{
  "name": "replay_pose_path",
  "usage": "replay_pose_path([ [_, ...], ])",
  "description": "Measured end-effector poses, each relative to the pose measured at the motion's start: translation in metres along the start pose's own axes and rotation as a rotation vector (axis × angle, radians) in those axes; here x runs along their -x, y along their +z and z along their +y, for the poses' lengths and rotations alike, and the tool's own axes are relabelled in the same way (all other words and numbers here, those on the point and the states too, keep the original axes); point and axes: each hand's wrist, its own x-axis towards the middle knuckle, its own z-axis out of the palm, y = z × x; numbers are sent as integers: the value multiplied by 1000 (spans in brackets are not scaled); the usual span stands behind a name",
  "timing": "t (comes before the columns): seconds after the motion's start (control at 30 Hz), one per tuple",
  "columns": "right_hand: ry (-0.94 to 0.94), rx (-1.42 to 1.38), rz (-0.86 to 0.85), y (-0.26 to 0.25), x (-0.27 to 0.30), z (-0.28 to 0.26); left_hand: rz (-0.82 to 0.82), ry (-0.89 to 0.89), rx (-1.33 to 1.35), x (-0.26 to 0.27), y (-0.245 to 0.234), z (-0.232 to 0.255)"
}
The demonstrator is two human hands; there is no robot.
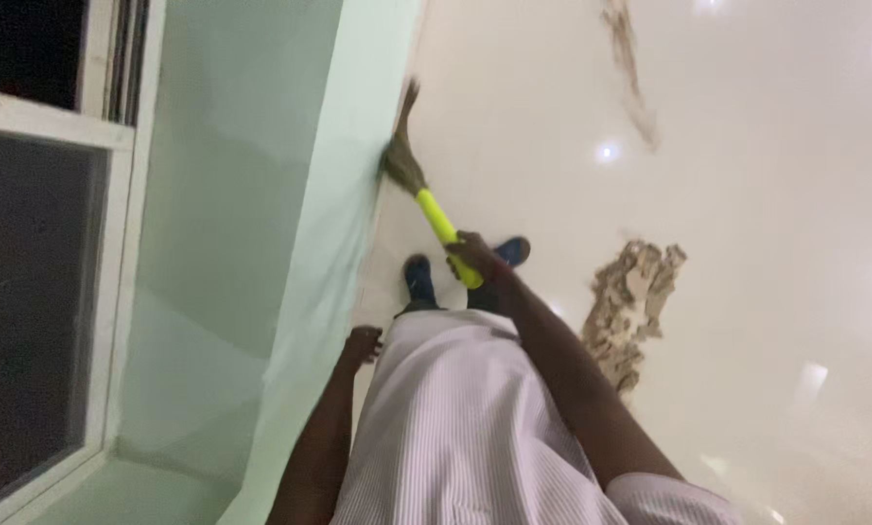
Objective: The person sweeps debris across a floor using a broom, moving the debris toward a corner or edge.
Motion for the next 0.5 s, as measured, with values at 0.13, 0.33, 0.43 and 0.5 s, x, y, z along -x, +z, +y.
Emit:
replay_pose_path([
  [0.13,84,37,84,-49,-11,-4,16,5,-112,8,32,19],
  [0.33,93,-74,137,-154,44,18,6,83,-412,2,48,80],
  [0.43,207,-271,261,-179,78,33,-27,123,-578,-2,53,95],
  [0.5,248,-386,339,-187,97,39,-66,138,-727,-13,48,109],
])
